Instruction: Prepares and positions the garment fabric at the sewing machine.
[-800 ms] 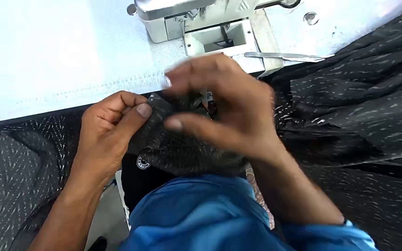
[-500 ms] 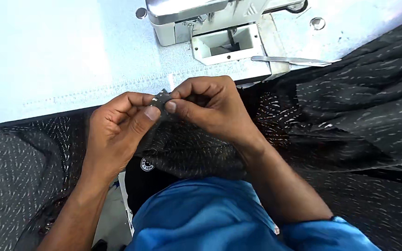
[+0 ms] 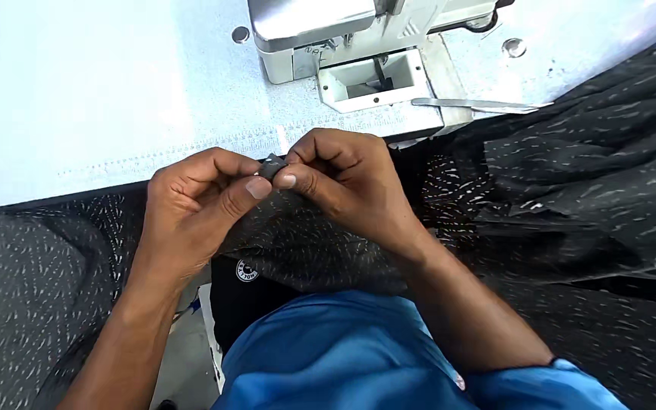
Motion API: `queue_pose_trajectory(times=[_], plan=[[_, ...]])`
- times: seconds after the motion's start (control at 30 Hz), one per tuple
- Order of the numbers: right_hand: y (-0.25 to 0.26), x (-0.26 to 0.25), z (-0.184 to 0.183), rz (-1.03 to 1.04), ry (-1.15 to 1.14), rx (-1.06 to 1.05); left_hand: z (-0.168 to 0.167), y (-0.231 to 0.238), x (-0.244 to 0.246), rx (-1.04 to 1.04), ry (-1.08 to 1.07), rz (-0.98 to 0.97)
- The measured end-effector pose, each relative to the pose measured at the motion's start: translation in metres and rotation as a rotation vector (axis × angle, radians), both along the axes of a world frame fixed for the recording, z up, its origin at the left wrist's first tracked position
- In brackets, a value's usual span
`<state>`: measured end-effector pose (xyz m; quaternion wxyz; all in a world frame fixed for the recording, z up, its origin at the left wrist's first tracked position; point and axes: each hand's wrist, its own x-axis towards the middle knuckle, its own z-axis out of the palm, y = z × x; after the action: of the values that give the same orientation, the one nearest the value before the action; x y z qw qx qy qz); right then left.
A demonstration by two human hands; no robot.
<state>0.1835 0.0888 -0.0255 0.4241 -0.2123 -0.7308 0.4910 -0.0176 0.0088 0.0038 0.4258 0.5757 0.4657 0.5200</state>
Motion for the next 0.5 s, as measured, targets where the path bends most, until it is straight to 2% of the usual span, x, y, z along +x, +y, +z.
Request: queue_pose_trajectory(times=[0.2,0.33,0.5], plan=[[0.000,-0.001,0.003,-0.032,-0.027,0.064,0.001,-0.003,-0.001,-0.014,-0.035,-0.060],[-0.003,-0.003,0.005,-0.005,-0.001,0.053,0.003,-0.008,0.006,0.050,0.137,0.052],[-0.005,-0.003,0.012,0.026,0.023,0.039,0.004,-0.005,0.008,0.104,0.155,0.102]])
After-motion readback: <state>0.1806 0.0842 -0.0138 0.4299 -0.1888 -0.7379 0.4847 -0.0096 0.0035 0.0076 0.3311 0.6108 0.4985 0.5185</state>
